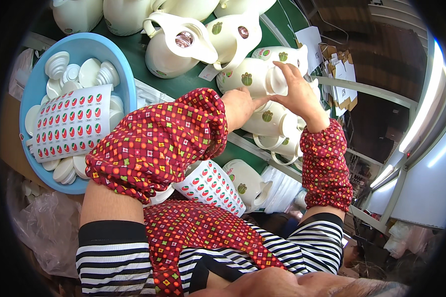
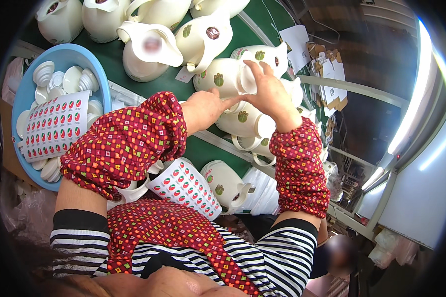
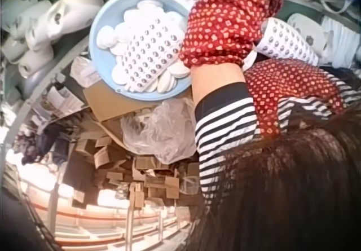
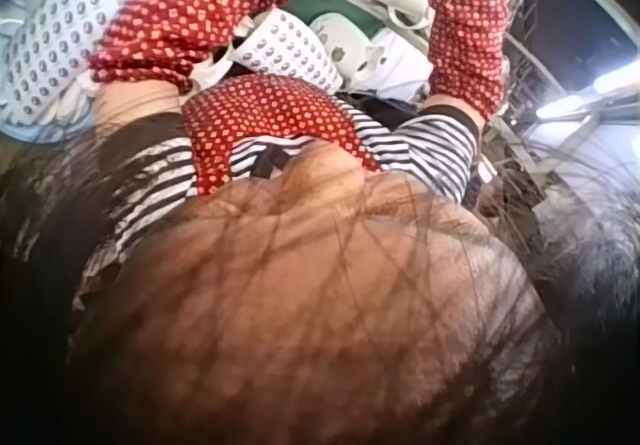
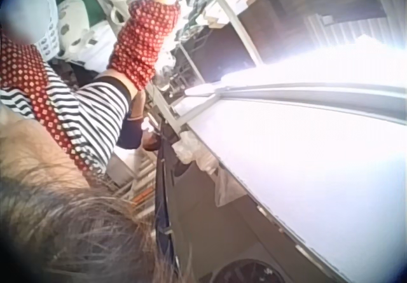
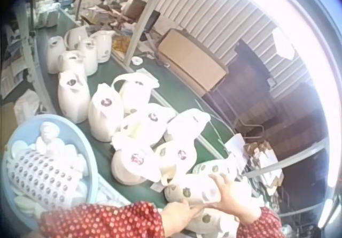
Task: The person assembles white ceramic pitchers on a conveyor belt by inserting stoppers and applying stickers. They handle each pitcher individually, placing stoppers into the openings and affixing decorative stickers to the sides before moving the finished units along the belt.
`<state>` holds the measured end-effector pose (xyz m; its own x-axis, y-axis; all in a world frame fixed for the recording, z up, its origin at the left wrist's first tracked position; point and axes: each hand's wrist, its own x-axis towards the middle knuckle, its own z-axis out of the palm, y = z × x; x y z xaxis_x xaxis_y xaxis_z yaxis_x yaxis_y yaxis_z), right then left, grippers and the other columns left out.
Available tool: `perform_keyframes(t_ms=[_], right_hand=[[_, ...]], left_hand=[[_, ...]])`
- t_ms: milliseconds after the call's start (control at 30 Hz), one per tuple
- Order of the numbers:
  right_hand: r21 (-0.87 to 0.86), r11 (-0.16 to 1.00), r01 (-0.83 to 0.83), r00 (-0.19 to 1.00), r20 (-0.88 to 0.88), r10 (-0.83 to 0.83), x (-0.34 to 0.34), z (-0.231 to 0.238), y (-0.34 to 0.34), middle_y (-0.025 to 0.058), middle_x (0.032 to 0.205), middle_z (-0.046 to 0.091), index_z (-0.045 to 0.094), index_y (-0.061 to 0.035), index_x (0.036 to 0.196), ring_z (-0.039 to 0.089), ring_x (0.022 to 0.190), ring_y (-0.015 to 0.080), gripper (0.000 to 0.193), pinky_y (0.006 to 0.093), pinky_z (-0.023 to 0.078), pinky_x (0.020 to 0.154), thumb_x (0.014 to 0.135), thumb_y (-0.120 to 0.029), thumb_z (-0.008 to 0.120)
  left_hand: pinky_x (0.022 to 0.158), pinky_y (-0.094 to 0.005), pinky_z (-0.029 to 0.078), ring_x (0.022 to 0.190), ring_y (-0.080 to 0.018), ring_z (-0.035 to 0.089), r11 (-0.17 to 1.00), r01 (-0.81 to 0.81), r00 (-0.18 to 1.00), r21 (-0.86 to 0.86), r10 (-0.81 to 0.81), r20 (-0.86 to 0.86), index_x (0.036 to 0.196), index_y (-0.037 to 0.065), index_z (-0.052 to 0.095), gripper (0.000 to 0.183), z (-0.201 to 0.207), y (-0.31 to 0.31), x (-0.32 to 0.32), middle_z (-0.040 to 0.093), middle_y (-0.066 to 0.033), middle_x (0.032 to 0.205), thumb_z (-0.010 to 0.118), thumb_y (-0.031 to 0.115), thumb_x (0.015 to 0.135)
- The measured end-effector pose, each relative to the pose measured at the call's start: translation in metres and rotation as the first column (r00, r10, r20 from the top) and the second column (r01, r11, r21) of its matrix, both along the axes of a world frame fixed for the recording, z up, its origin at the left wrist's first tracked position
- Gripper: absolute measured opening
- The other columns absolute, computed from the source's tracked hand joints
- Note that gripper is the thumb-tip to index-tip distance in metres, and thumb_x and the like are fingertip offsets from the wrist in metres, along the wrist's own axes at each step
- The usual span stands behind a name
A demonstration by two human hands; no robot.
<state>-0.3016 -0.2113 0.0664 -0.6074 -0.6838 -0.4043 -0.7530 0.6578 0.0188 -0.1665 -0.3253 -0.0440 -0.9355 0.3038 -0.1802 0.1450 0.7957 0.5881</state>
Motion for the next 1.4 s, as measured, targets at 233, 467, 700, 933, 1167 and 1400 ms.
perform_keyframes(t_ms=[233, 467, 700, 933, 1167, 1400], right_hand=[[-0.114, 0.977, -0.183, 0.983, 0.003, 0.184, -0.011, -0.015, 0.012, 0.0258, 0.148, 0.052, 0.055, -0.0179, 0.149, 0.059, 0.130, 0.0417, 0.073, 0.0458, 0.052, 0.106, 0.083, -0.023, 0.086], [-0.118, 0.968, 0.221, 0.974, 0.079, -0.213, -0.007, -0.020, 0.003, 0.0230, 0.148, 0.055, 0.055, -0.0088, 0.147, 0.057, 0.134, 0.0405, 0.076, 0.0451, 0.050, 0.108, 0.078, -0.014, 0.087], [-0.147, 0.939, -0.311, 0.949, 0.006, 0.316, -0.019, -0.014, 0.019, 0.0192, 0.143, 0.061, 0.061, -0.0113, 0.138, 0.063, 0.126, 0.0395, 0.062, 0.0466, 0.053, 0.105, 0.081, -0.012, 0.084], [-0.023, 0.993, -0.117, 0.984, -0.138, 0.113, -0.011, -0.011, 0.009, 0.0269, 0.117, 0.070, 0.059, -0.0061, 0.139, 0.072, 0.101, 0.0433, 0.064, 0.0466, 0.059, 0.086, 0.089, -0.041, 0.079], [0.201, 0.970, 0.134, 0.970, -0.229, -0.087, -0.008, -0.026, 0.002, 0.0278, 0.101, 0.074, 0.056, -0.0043, 0.140, 0.074, 0.089, 0.0446, 0.069, 0.0500, 0.060, 0.079, 0.092, -0.051, 0.074], [0.025, 0.988, -0.151, 0.983, -0.104, 0.153, -0.016, -0.028, 0.023, 0.0393, 0.111, 0.065, 0.044, 0.0004, 0.148, 0.071, 0.098, 0.0490, 0.072, 0.0500, 0.058, 0.086, 0.099, -0.048, 0.065]], left_hand=[[0.075, -0.0392, 0.063, 0.089, -0.0327, 0.074, 0.999, 0.008, 1.000, -0.043, -0.008, -0.001, 0.169, 0.029, 0.016, 0.100, -0.007, 0.008, 0.000, 0.063, -0.0278, 0.114, 0.069, 0.005, 0.088], [0.075, -0.0379, 0.063, 0.090, -0.0307, 0.073, 0.999, 0.011, 1.000, -0.031, -0.010, 0.020, 0.169, 0.023, 0.015, 0.100, -0.004, 0.007, 0.001, 0.066, -0.0253, 0.109, 0.070, 0.006, 0.087], [0.075, -0.0368, 0.062, 0.090, -0.0296, 0.073, 0.998, 0.027, 0.999, -0.063, -0.028, -0.019, 0.170, 0.024, 0.014, 0.101, -0.005, 0.010, 0.001, 0.067, -0.0238, 0.107, 0.070, 0.008, 0.088], [0.074, -0.0378, 0.063, 0.091, -0.0308, 0.073, 0.999, 0.010, 1.000, -0.050, -0.010, -0.003, 0.170, 0.025, 0.015, 0.097, -0.011, 0.014, 0.000, 0.067, -0.0245, 0.108, 0.067, 0.007, 0.090], [0.071, -0.0387, 0.063, 0.087, -0.0318, 0.074, 1.000, 0.001, 1.000, -0.022, -0.001, -0.022, 0.169, 0.026, 0.016, 0.095, -0.011, 0.014, 0.000, 0.067, -0.0254, 0.107, 0.064, 0.006, 0.090], [0.067, -0.0379, 0.063, 0.081, -0.0311, 0.074, 0.998, 0.011, 0.999, -0.055, -0.014, -0.046, 0.170, 0.027, 0.014, 0.094, -0.013, 0.015, 0.000, 0.066, -0.0262, 0.105, 0.062, 0.006, 0.091]])
